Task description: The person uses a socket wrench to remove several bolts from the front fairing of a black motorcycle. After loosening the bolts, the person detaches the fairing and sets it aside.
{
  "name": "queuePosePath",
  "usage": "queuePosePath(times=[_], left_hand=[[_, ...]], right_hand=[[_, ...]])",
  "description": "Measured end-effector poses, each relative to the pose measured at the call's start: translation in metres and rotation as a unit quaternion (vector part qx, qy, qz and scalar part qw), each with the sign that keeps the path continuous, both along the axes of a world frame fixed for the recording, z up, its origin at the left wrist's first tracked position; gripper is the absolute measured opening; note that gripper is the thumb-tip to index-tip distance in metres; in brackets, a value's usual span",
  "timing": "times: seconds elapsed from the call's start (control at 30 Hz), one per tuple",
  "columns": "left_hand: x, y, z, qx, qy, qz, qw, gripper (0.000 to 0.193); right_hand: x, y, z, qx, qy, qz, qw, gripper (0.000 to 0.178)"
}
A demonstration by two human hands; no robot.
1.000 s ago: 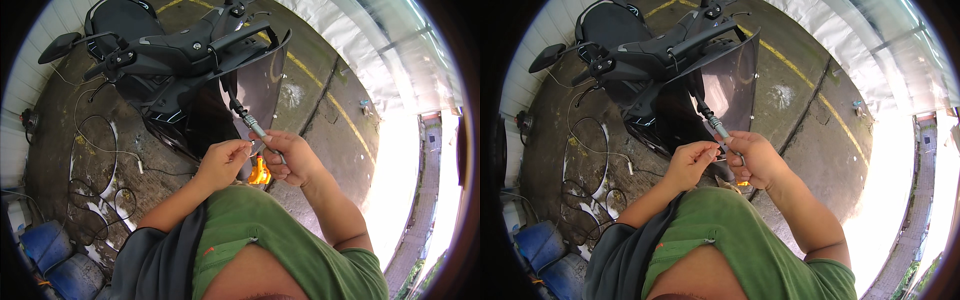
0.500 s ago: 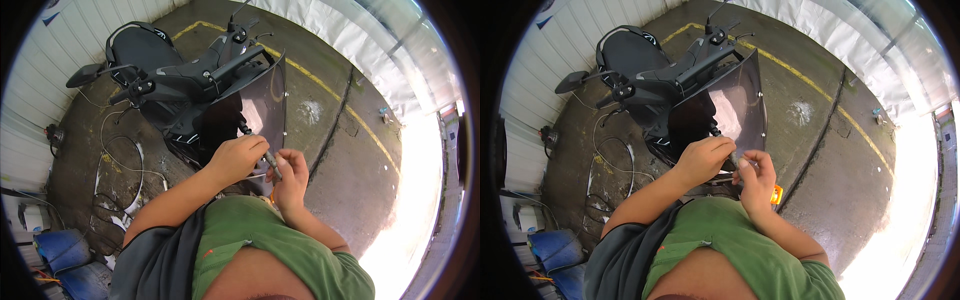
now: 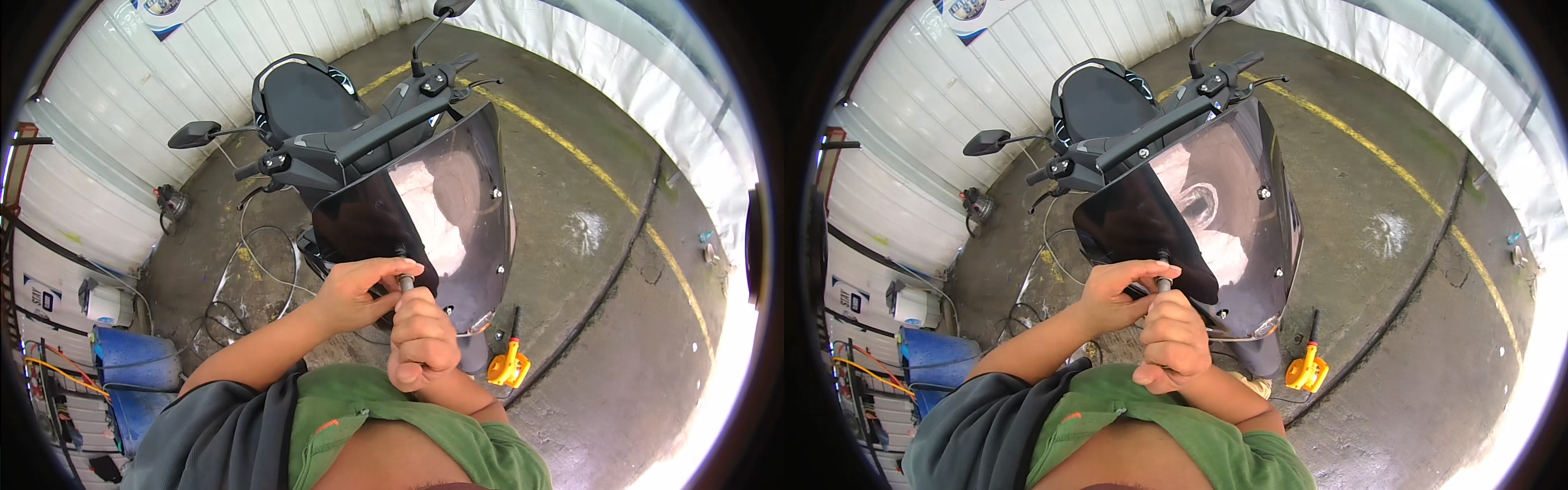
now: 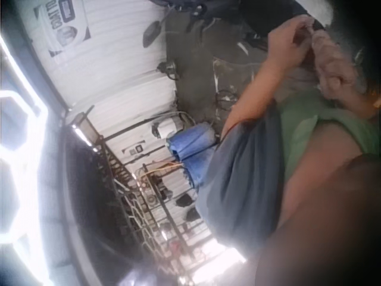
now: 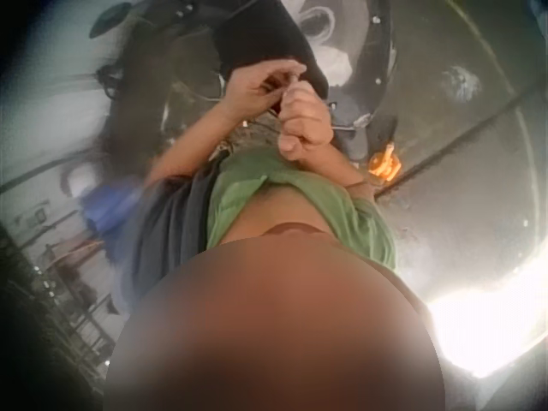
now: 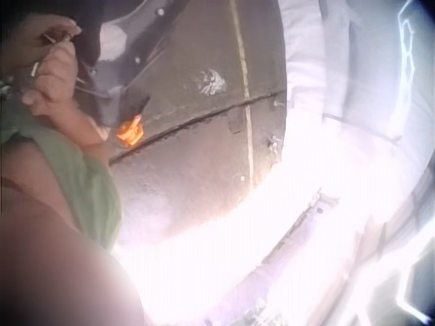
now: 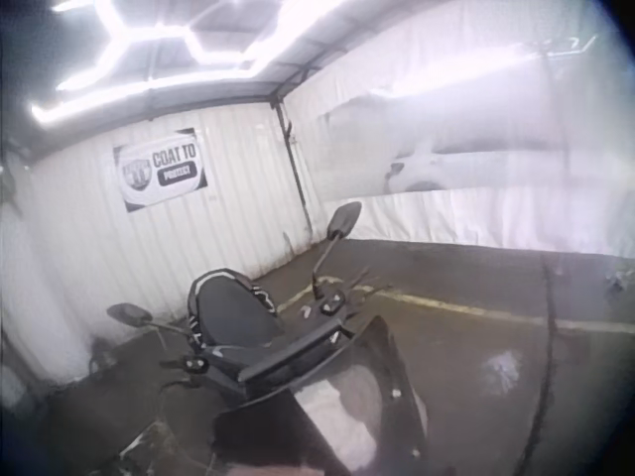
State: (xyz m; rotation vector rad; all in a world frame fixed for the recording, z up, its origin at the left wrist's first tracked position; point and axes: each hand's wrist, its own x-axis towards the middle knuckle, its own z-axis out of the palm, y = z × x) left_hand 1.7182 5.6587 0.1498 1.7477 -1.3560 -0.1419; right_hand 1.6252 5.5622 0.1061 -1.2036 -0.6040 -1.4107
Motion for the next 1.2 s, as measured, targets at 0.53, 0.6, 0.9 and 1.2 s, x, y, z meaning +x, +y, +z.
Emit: queuePosePath(times=[0.53, 0.6, 0.9, 1.2], left_hand=[[-0.010, -0.007, -0.008, -0.030, -0.123, 0.048, 0.991, 0.036], [-0.017, -0.009, -0.016, -0.048, -0.124, 0.083, 0.988, 0.035], [-0.038, -0.014, -0.025, -0.039, -0.033, 0.165, 0.985, 0.037], [-0.037, -0.022, -0.040, -0.158, -0.134, 0.202, 0.957, 0.032]], right_hand=[[0.022, -0.079, 0.046, -0.421, 0.103, 0.285, 0.855, 0.032], [0.006, -0.061, 0.039, -0.203, 0.062, 0.159, 0.964, 0.028], [0.012, -0.078, 0.052, -0.557, 0.153, 0.270, 0.770, 0.025], [-0.016, -0.052, 0.031, -0.241, 0.090, 0.106, 0.960, 0.025]])
